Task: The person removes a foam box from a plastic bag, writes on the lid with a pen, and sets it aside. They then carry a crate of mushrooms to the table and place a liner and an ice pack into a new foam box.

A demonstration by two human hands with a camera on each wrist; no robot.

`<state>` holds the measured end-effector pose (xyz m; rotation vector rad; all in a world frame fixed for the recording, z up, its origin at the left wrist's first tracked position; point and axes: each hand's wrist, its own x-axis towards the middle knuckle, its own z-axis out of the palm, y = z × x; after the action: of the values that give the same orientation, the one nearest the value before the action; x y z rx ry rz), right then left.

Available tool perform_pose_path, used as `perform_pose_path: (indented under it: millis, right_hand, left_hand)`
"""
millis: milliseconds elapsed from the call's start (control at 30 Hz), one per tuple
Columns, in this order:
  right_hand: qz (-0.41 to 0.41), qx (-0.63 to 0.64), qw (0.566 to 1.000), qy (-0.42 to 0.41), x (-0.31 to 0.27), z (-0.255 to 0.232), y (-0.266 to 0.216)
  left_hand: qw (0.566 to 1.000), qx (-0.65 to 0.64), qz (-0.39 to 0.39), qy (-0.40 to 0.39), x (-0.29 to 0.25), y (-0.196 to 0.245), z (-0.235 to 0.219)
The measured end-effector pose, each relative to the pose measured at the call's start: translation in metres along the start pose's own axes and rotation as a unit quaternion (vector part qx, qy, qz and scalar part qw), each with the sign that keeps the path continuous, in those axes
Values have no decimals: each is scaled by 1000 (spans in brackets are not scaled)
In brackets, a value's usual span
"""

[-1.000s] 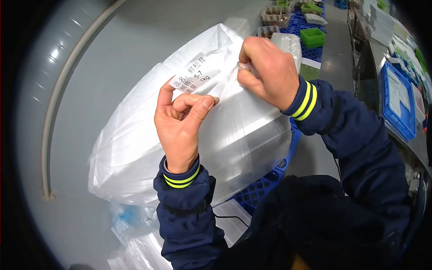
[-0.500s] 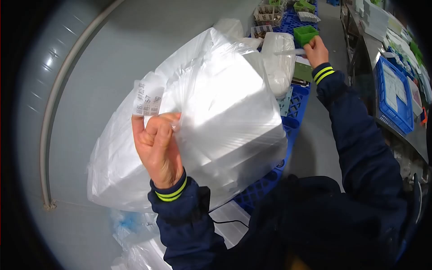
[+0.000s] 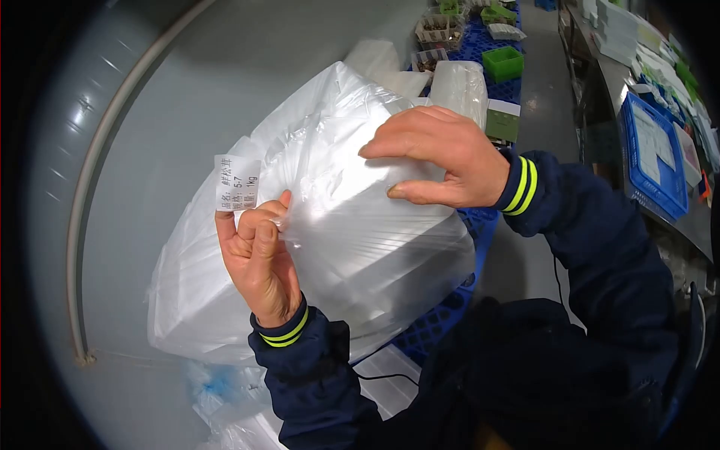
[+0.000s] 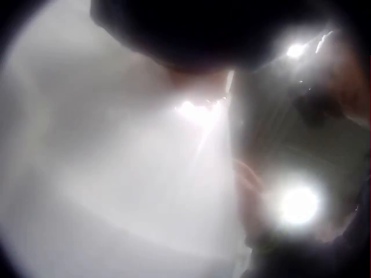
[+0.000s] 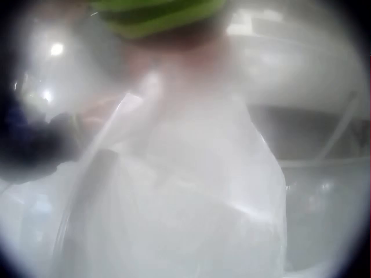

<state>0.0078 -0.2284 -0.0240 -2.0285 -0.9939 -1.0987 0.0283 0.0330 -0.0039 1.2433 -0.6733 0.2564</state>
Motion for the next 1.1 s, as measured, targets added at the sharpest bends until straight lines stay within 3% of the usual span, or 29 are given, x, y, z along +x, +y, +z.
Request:
perform_pose_path:
  millis: [33, 133, 400, 467, 567, 633, 667, 733, 800, 833, 900, 933, 967, 1000, 1033, 1067, 1100]
  right_hand:
    - [9, -49, 999, -16, 0, 8, 1]
    - [12, -36, 999, -4, 3, 7, -8]
    - [-138, -116, 984, -11, -21, 17, -20]
    - [-27, -24, 994, -107, -24, 23, -29]
    - [-67, -62, 989, -119, -35, 43, -28]
    - [-160, -82, 965, -191, -56, 49, -29]
    - [-191, -108, 954, -204, -69, 47, -27]
    - [-147, -95, 958, -226, -69, 33, -31]
    - [-142, -125, 950, -250, -80, 23, -28]
    - [-135, -125, 952, -244, -84, 19, -21]
    - [-116, -105, 958, -239, -84, 7, -11]
    - [-61, -58, 969, -234, -83, 2, -10]
    - [-24, -15, 972, -233, -79, -7, -12]
    - [11, 27, 972, -231, -70, -16, -14]
    - [79, 61, 972, -213, -68, -22, -10]
    - [145, 93, 966, -195, -67, -28, -4]
    - [277, 202, 928, -145, -70, -26, 0]
  left_hand:
    - [1000, -13, 9, -12, -1, 1, -3]
    - [999, 4, 25, -30, -2, 2, -10]
    - [1000, 1, 26, -3, 5, 2, -23]
    - [999, -15, 33, -34, 10, -1, -21]
    - [998, -15, 38, -43, 13, -4, -24]
    - [994, -107, 1, 14, 15, -2, -33]
    - [985, -142, -11, 96, 17, 3, -36]
    - [984, -146, 22, 105, 20, 6, -57]
    - [967, -174, -6, 189, 23, 19, -68]
    - [970, -163, 18, 178, 26, 20, -84]
    - [987, -14, 34, 160, 26, 27, -92]
    - [986, 76, 52, 139, 26, 32, -86]
    - [986, 77, 50, 137, 28, 31, -95]
    - [991, 61, -10, 121, 32, 31, -111]
    - [991, 46, -70, 104, 34, 34, -117]
    - [991, 47, -70, 103, 33, 33, -119]
    - [987, 36, -97, 122, 31, 32, -116]
